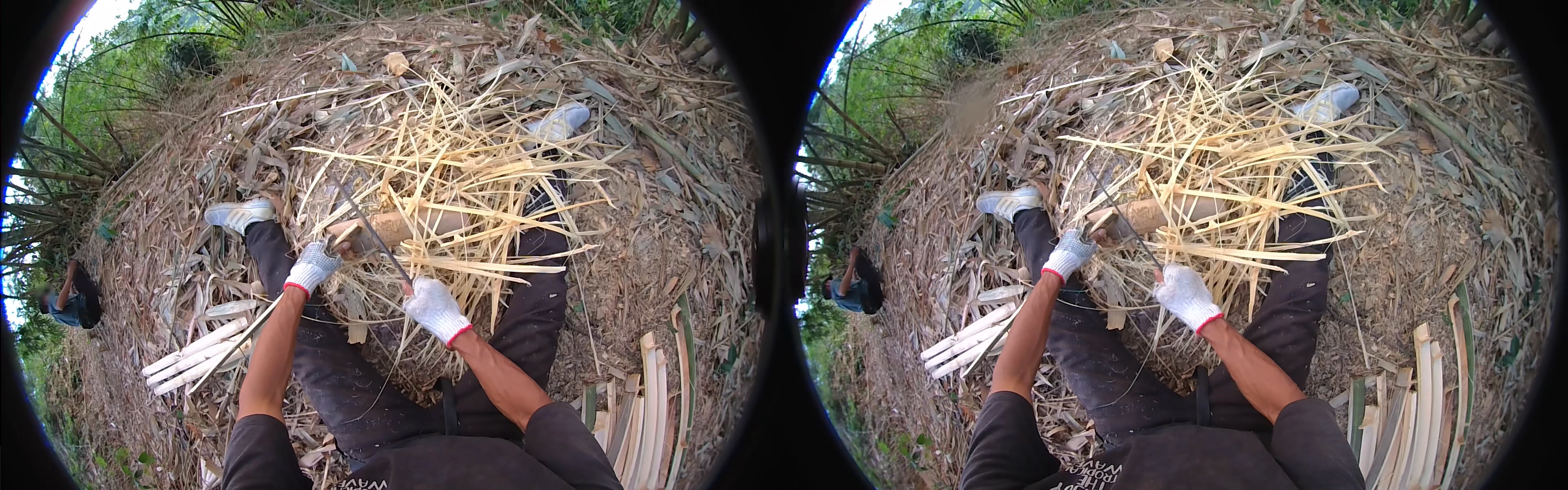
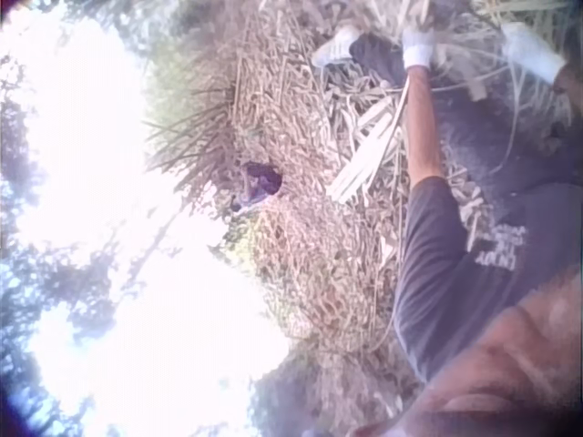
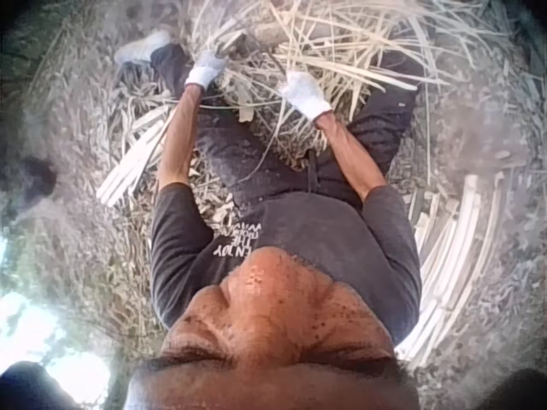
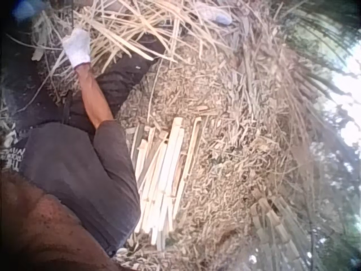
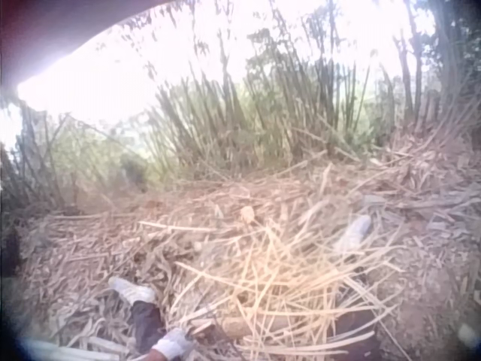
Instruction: The person sits on the ground in a bamboo grove and uses a machete to split bamboo poles into thin strips. They hold the pole between their legs and repeatedly strike it with the blade to separate the material, accumulating a pile of finished strips.
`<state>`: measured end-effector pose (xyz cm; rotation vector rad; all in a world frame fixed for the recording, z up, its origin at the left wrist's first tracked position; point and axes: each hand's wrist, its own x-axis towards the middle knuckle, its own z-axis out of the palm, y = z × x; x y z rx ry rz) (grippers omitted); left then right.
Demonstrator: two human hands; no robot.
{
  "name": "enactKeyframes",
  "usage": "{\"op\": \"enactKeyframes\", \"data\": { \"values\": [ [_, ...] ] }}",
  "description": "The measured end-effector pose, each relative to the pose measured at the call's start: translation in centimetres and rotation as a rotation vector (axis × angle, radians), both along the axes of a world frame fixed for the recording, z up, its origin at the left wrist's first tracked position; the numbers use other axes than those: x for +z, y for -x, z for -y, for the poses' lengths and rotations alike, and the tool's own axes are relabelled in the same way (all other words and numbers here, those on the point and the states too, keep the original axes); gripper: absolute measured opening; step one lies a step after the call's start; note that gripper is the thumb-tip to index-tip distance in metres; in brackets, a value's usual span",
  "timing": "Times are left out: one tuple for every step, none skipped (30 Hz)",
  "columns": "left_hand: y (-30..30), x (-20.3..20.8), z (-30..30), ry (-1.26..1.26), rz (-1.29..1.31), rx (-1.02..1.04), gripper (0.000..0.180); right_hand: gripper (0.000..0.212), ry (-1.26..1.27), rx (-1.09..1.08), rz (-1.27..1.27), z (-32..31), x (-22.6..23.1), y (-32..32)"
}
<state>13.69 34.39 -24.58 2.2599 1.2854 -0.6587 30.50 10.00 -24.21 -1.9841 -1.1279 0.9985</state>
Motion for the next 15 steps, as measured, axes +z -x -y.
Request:
{"op": "enactKeyframes", "data": {
  "values": [
    [-1.4,1.5,0.4,0.002,-0.004,-0.024,0.062,0.039,0.041,0.013,0.006,0.7,-2.1,-0.1],
    [-1.8,2.5,0.6,0.0,-0.013,-0.033,0.062,0.039,0.077,0.041,0.007,0.8,-2.6,-0.1],
    [-1.9,2.4,0.5,-0.007,-0.014,-0.029,0.061,0.039,0.045,0.033,0.004,0.9,-3.0,-0.1],
    [-1.3,2.2,0.4,-0.015,-0.019,-0.011,0.061,0.038,0.011,0.039,-0.003,0.5,-2.3,-0.2],
    [-1.5,2.3,0.7,-0.011,-0.026,-0.005,0.061,0.038,-0.011,0.033,-0.012,0.5,-1.5,-0.2],
    [-1.6,2.6,0.8,0.048,-0.035,0.011,0.062,0.037,-0.018,0.02,-0.013,0.5,-0.6,-0.2],
    [-1.1,2.2,0.6,0.044,-0.026,0.012,0.063,0.037,-0.039,0.017,-0.014,-0.1,0.7,-0.3],
    [-0.6,1.5,0.4,0.042,-0.016,0.008,0.064,0.036,-0.058,0.009,-0.013,-0.5,1.4,-0.2],
    [0.0,0.8,0.1,0.039,-0.007,0.004,0.064,0.036,-0.026,0.01,-0.029,-0.5,1.3,-0.1],
    [-0.5,1.1,0.2,0.032,-0.027,-0.004,0.065,0.036,0.01,0.001,-0.041,-0.2,0.8,-0.1],
    [-1.0,1.5,0.3,0.024,-0.048,-0.013,0.065,0.037,0.045,-0.008,-0.053,0.1,0.1,-0.2],
    [-1.5,1.8,0.4,0.016,-0.069,-0.021,0.065,0.037,0.061,-0.002,-0.036,0.5,-0.6,-0.2],
    [-1.3,1.6,0.4,0.007,-0.036,-0.034,0.065,0.037,0.076,0.01,-0.021,0.6,-1.0,-0.1],
    [-1.0,1.4,0.5,-0.003,-0.003,-0.047,0.065,0.037,0.091,0.022,-0.006,0.7,-1.3,-0.1],
    [-0.8,1.2,0.4,-0.012,0.03,-0.06,0.065,0.036,0.051,0.018,-0.022,0.7,-1.8,-0.1]
  ]
}}
